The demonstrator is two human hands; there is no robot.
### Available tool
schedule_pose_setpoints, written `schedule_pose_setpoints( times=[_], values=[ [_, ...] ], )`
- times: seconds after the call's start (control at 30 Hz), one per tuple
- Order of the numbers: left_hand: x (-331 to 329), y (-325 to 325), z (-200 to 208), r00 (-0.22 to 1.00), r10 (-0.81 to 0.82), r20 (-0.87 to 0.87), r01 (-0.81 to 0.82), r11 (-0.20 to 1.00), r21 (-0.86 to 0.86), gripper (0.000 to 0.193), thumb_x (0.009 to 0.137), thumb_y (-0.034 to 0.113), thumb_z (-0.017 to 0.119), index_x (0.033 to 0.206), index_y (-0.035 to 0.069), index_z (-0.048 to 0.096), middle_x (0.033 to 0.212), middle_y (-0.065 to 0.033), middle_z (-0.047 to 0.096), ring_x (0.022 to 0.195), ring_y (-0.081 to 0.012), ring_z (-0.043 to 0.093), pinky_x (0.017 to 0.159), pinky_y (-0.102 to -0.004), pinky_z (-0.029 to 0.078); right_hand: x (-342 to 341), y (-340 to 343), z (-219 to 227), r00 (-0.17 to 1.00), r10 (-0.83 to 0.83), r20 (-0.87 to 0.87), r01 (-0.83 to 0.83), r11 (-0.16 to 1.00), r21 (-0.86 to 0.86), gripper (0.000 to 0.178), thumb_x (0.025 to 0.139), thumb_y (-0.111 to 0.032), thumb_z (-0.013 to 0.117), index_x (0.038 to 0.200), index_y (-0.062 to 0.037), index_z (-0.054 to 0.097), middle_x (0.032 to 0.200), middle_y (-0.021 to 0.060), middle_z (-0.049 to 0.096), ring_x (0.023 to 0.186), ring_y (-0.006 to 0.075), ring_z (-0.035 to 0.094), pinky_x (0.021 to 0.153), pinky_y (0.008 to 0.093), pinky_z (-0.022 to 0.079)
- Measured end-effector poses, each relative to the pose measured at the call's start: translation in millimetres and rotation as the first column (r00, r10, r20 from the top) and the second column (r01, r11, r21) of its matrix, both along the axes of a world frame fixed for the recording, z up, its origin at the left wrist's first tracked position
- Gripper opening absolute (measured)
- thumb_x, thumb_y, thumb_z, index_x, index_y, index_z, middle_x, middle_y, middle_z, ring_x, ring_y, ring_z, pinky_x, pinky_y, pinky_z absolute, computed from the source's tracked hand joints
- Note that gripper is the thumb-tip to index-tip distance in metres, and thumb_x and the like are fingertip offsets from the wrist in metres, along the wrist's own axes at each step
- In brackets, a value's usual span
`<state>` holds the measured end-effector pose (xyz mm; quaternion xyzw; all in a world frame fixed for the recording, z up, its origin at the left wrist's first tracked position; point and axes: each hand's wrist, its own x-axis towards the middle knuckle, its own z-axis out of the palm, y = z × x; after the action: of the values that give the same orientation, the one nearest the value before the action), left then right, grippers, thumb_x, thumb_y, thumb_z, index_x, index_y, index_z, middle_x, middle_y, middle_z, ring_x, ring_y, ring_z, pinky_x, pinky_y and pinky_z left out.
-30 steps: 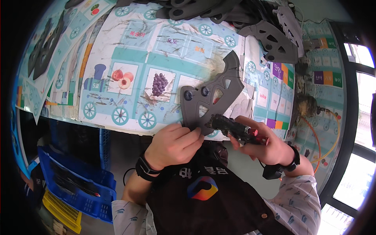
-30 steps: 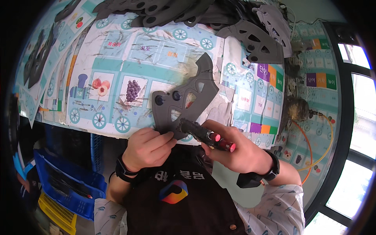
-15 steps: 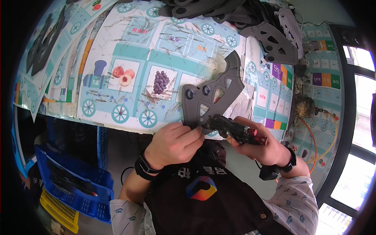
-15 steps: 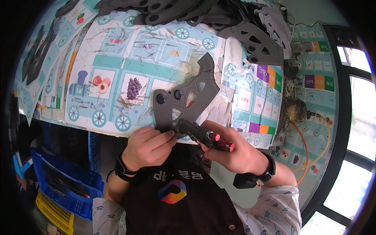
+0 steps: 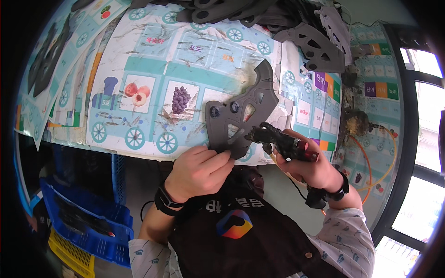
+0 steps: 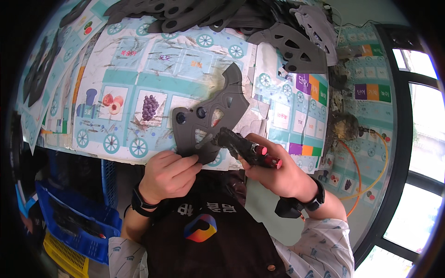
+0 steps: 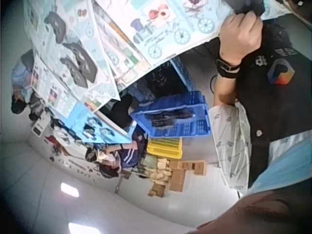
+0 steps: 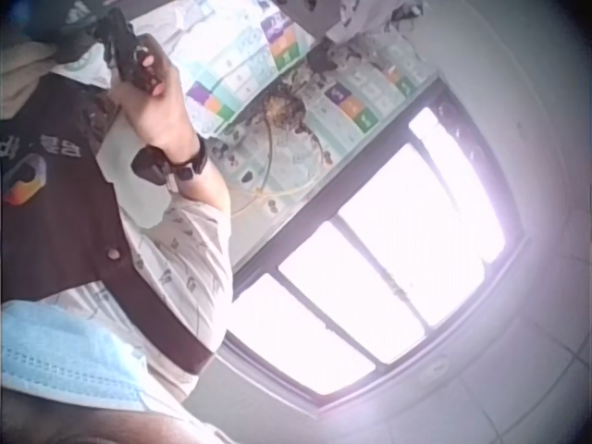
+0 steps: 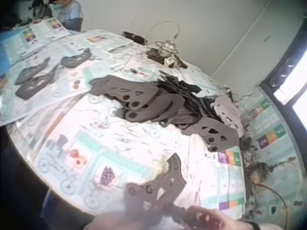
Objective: Assembling and preparing shoe upper components using an air spray tool in a factory setting.
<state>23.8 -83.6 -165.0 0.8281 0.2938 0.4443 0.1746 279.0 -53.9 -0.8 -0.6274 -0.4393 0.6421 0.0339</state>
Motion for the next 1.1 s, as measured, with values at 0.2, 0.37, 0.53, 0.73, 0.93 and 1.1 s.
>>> schedule_pose_setpoints(
  times=[0.2, 0.37, 0.53, 0.73, 0.93, 1.1],
  values=[
    [0.7, 0.5, 1.7, 1.0, 0.006, 0.01, -0.005, 1.0, -0.013, 0.021, 0.067, 0.003, 0.075, 0.088, 0.005, 0.077, 0.1, -0.0047, 0.073, 0.063, -0.0172, 0.062, 0.06, -0.0315, 0.049, 7.5, 0.3, -1.9, 0.989, -0.135, 0.055, 0.132, 0.99, 0.052, 0.055, 0.087, 0.0, 0.067, 0.14, 0.0005, 0.053, 0.093, -0.0013, 0.066, 0.069, 0.0041, 0.055, 0.058, 0.0233, 0.043],
    [2.3, 0.9, 1.8, 0.999, 0.014, 0.033, -0.013, 1.0, -0.025, 0.02, 0.067, 0.002, 0.075, 0.087, 0.005, 0.077, 0.099, -0.0051, 0.073, 0.063, -0.0182, 0.063, 0.059, -0.032, 0.049, 7.9, 6.8, -1.4, 0.971, -0.237, 0.032, 0.236, 0.971, 0.047, 0.055, 0.084, 0.003, 0.068, 0.137, -0.0002, 0.055, 0.092, -0.0009, 0.065, 0.058, 0.0038, 0.053, 0.049, 0.022, 0.04],
    [2.1, 1.5, 2.8, 0.999, 0.016, 0.03, -0.015, 1.0, -0.021, 0.016, 0.07, 0.003, 0.075, 0.086, 0.004, 0.075, 0.098, -0.0049, 0.071, 0.065, -0.0177, 0.063, 0.06, -0.0313, 0.05, 10.0, 13.0, -2.6, 0.956, -0.292, -0.016, 0.292, 0.953, 0.076, 0.044, 0.081, 0.004, 0.067, 0.124, -0.0009, 0.059, 0.089, -0.0013, 0.064, 0.057, 0.0032, 0.051, 0.048, 0.021, 0.039],
    [2.8, 2.0, 3.3, 0.999, 0.019, 0.027, -0.018, 0.999, -0.026, 0.015, 0.07, 0.003, 0.076, 0.085, 0.004, 0.075, 0.097, -0.0051, 0.072, 0.064, -0.0179, 0.063, 0.059, -0.031, 0.049, 16.0, 20.7, -4.6, 0.954, -0.297, -0.044, 0.3, 0.949, 0.097, 0.04, 0.081, 0.006, 0.065, 0.119, -0.001, 0.06, 0.088, 0.0005, 0.064, 0.057, 0.0045, 0.051, 0.046, 0.0211, 0.038],
    [1.8, 3.0, 4.3, 0.999, 0.017, 0.027, -0.016, 1.0, -0.027, 0.015, 0.071, 0.004, 0.076, 0.086, 0.004, 0.075, 0.097, -0.0051, 0.072, 0.063, -0.0176, 0.063, 0.058, -0.0309, 0.049, 23.4, 27.1, -8.5, 0.953, -0.294, -0.065, 0.301, 0.941, 0.156, 0.036, 0.079, 0.007, 0.062, 0.114, -0.0021, 0.06, 0.082, 0.0013, 0.061, 0.053, 0.0052, 0.048, 0.045, 0.0223, 0.034],
    [0.8, 1.7, 2.7, 1.0, 0.02, 0.017, -0.019, 1.0, -0.019, 0.014, 0.074, 0.007, 0.076, 0.087, 0.004, 0.075, 0.098, -0.0048, 0.07, 0.066, -0.0158, 0.062, 0.06, -0.0304, 0.049, 20.2, 34.8, -7.6, 0.967, -0.251, -0.048, 0.255, 0.946, 0.2, 0.033, 0.078, 0.006, 0.06, 0.11, -0.0025, 0.059, 0.08, 0.0012, 0.06, 0.053, 0.0054, 0.047, 0.047, 0.0235, 0.033]
  ],
)
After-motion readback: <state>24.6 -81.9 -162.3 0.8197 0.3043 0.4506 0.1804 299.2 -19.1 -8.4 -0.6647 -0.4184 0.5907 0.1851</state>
